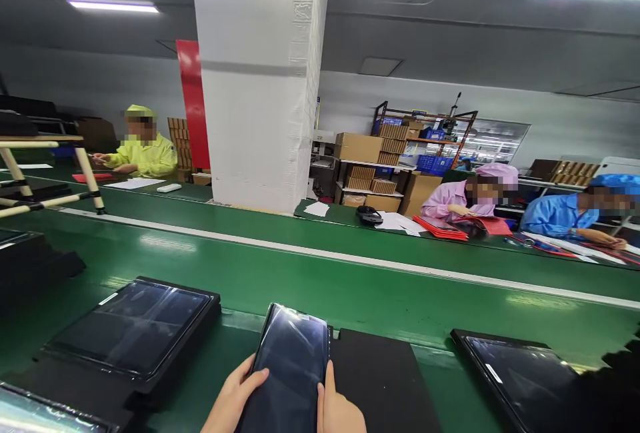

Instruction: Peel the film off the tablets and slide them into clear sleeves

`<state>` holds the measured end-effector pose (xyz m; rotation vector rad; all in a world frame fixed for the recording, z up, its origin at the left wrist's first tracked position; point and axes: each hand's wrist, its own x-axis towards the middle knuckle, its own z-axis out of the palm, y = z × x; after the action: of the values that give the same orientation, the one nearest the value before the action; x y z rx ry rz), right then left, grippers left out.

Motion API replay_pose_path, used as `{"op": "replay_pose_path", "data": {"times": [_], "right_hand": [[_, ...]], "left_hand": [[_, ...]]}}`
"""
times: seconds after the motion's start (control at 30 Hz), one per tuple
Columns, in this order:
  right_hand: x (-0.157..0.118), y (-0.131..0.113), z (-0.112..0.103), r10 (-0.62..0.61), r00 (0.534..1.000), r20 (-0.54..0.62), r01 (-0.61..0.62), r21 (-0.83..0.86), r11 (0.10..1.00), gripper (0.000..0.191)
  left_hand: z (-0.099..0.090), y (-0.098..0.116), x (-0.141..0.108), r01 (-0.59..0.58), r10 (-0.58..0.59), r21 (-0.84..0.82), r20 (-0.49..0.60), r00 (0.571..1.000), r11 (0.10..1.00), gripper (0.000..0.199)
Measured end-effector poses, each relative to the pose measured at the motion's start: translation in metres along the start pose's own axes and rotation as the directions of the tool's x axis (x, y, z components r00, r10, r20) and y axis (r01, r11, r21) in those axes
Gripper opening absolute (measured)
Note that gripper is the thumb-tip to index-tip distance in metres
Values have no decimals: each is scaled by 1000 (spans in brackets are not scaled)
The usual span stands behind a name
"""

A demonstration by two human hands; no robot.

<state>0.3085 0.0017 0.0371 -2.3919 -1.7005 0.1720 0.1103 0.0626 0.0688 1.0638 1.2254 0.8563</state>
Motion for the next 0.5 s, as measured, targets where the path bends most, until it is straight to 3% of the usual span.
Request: {"op": "replay_pose_path", "data": {"times": [0.1, 0.2, 0.3, 0.4, 0.5], "right_hand": [[-3, 1, -9, -14, 1000, -1, 14, 49, 999, 58], [-7, 1, -15, -36, 999, -5, 37, 56, 998, 64], [-10, -1, -19, -51, 998, -24, 52, 54, 997, 69], [-11, -3, -20, -61, 997, -37, 63, 49, 997, 71], [-11, -4, -19, -56, 998, -31, 58, 47, 997, 70]], "left_hand": [[11, 20, -3, -105, 93, 53, 198, 976, 993, 51], [11, 20, 3, -227, 200, 329, 116, 973, 917, 55], [6, 11, 6, -197, 208, 537, 40, 977, 820, 58], [4, 5, 3, -143, 154, 597, 33, 988, 790, 60], [5, -1, 4, -110, 137, 561, -6, 991, 821, 63]]}}
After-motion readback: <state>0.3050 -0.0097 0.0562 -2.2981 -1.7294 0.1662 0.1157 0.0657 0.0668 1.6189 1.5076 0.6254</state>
